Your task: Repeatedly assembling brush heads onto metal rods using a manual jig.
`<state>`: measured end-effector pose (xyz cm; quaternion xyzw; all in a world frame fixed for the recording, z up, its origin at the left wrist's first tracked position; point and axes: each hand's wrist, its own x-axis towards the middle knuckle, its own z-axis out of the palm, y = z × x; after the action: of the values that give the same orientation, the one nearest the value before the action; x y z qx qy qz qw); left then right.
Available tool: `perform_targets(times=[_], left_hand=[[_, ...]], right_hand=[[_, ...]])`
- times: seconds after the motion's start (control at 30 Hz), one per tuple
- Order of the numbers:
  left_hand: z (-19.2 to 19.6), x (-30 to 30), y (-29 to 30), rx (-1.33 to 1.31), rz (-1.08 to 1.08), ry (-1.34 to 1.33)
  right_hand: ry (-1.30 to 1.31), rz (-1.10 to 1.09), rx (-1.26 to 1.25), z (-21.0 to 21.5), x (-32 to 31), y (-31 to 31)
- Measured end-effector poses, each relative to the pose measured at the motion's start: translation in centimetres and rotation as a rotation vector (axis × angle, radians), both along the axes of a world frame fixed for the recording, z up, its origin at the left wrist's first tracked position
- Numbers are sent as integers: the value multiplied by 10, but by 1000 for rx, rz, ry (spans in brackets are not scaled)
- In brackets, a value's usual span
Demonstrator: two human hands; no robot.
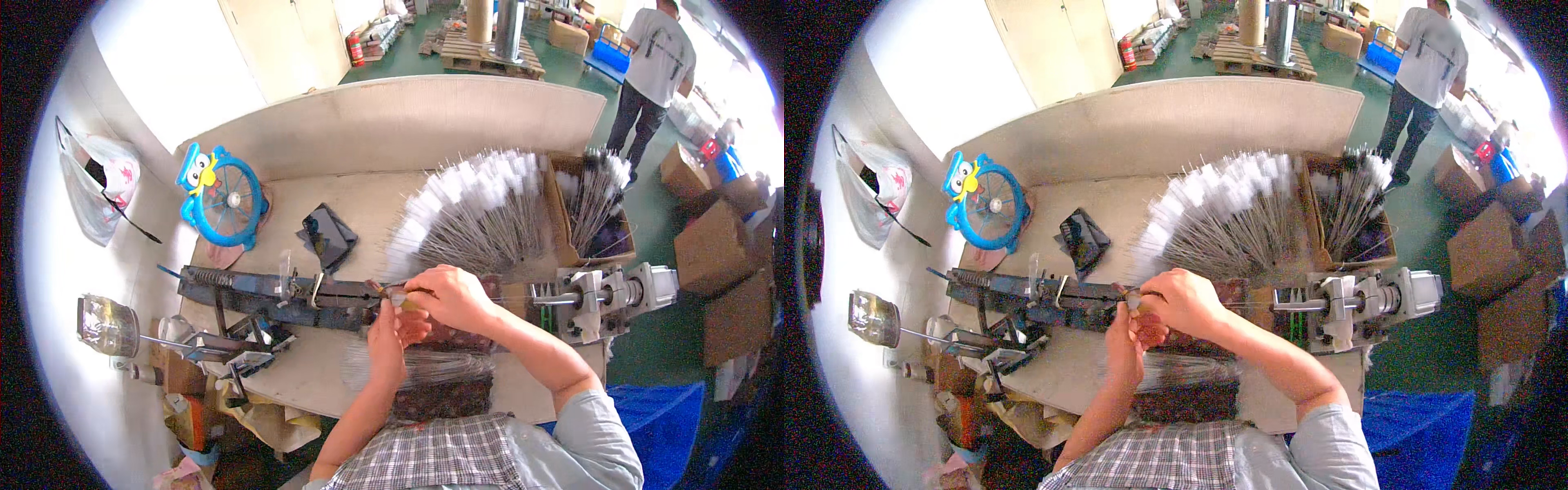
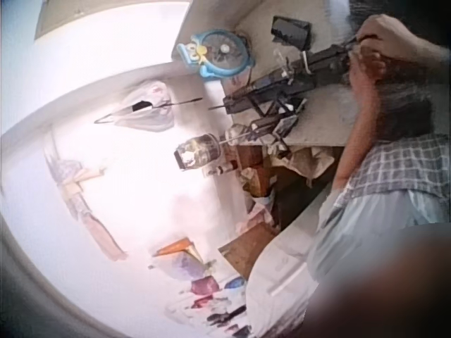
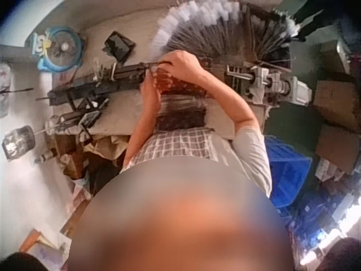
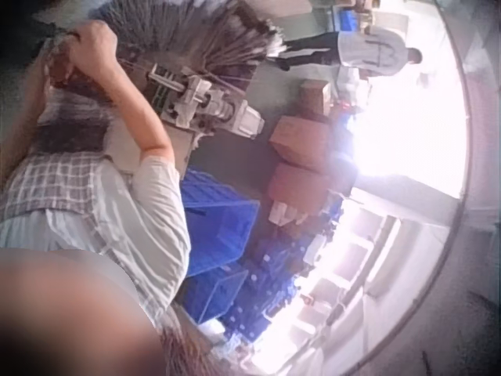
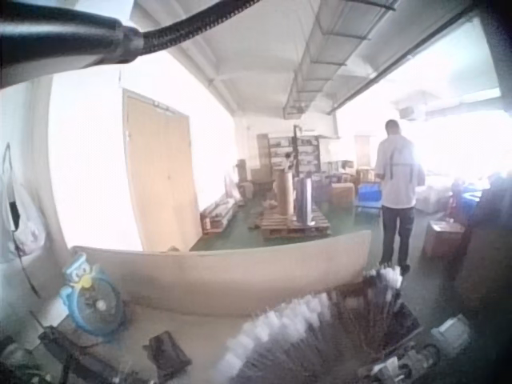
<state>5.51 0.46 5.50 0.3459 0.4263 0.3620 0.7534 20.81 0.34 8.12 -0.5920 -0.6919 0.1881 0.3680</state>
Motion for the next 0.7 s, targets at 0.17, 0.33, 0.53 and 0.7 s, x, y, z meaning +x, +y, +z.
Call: perform_targets(times=[0.17, 0.33, 0.53, 0.7], left_hand=[[-1, 7, 3, -156, 205, -271], [-4, 8, -1, -127, 292, -383], [-4, 15, -5, -76, 280, -370], [-5, 17, -3, -58, 358, -334]], right_hand=[[-186, -109, 134, 15, -19, -12], [-299, -186, 254, 5, -32, -10], [-255, -121, 388, -2, -16, -17], [-261, -83, 411, -4, -11, -18]])
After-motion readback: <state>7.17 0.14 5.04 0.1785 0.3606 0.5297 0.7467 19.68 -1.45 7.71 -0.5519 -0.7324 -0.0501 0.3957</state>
